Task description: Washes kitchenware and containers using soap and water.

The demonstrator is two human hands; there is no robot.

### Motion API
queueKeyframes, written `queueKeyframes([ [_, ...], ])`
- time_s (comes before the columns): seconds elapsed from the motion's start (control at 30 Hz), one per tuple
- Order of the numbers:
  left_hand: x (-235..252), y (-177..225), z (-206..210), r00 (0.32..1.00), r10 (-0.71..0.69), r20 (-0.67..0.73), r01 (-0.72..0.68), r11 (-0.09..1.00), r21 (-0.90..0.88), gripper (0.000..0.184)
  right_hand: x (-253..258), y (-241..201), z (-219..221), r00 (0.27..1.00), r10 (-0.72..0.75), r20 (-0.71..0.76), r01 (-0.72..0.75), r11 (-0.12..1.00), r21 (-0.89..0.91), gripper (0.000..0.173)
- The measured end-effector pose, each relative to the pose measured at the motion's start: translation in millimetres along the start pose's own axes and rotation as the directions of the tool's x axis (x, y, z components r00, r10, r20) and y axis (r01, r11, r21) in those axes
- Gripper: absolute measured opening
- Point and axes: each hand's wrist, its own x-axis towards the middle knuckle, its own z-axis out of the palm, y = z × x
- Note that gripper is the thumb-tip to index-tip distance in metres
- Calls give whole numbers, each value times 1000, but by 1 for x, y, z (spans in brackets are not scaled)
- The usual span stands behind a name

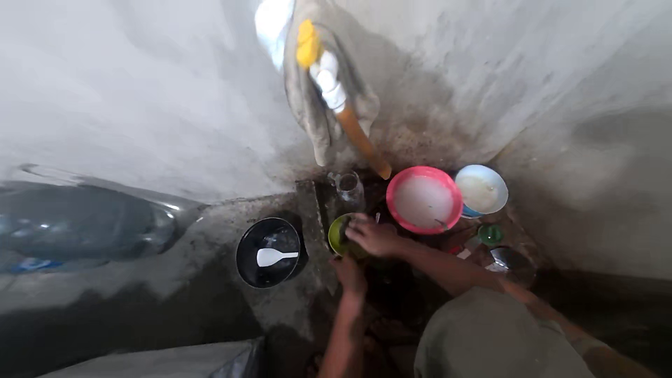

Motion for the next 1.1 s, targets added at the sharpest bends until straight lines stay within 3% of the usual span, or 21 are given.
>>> queueKeyframes([
  [0.07,-8,10,-10,986,167,24,-168,984,64,54,-8,18,27,995,-104,-6,94,918,-385,38],
  [0.1,-8,15,-16,971,234,51,-238,964,120,54,-12,26,36,989,-147,7,136,893,-429,37],
  [0.2,-12,23,-38,939,316,134,-340,905,254,52,-13,29,33,965,-233,118,260,899,-354,33],
  [0.3,-38,16,-34,959,244,144,-272,935,226,53,5,22,26,966,-249,-72,207,908,-363,26],
  [0.37,-50,10,-24,961,219,166,-251,947,202,56,6,6,32,964,-236,-124,199,946,-255,29],
  [0.47,-30,24,-27,931,303,203,-345,912,222,63,-11,-16,32,956,-255,143,275,950,-146,39],
  [0.53,-15,36,-43,926,327,191,-368,893,258,63,-14,-14,27,947,-198,254,274,910,-312,40],
  [0.57,-12,36,-49,917,352,186,-393,875,284,59,-14,-13,24,962,-151,227,233,889,-395,36],
  [0.63,-22,29,-46,894,400,203,-447,828,338,55,-8,-9,20,993,-109,36,113,870,-480,34],
  [0.7,-39,19,-32,875,421,238,-483,787,384,57,-2,-8,28,986,-130,-106,76,909,-410,39],
  [0.77,-43,20,-20,880,407,244,-474,786,398,60,-7,-9,37,979,-198,-43,184,958,-218,41],
  [0.83,-32,32,-23,892,384,238,-450,804,388,59,-13,2,40,945,-294,146,312,943,-114,47],
  [0.9,-16,46,-37,893,386,231,-448,804,390,54,-17,9,28,918,-272,290,356,887,-294,37],
  [0.93,-11,48,-44,898,386,211,-440,807,394,52,-21,7,18,936,-221,273,318,864,-390,32],
  [1.0,-4,43,-49,916,378,138,-401,839,368,47,-27,9,5,972,-236,5,216,881,-422,23],
  [1.03,-2,38,-48,929,359,87,-366,864,346,46,-30,12,4,933,-288,-218,197,911,-362,20],
  [1.1,-5,32,-40,972,233,29,-233,935,267,48,-34,9,9,754,-258,-604,240,964,-113,19],
])
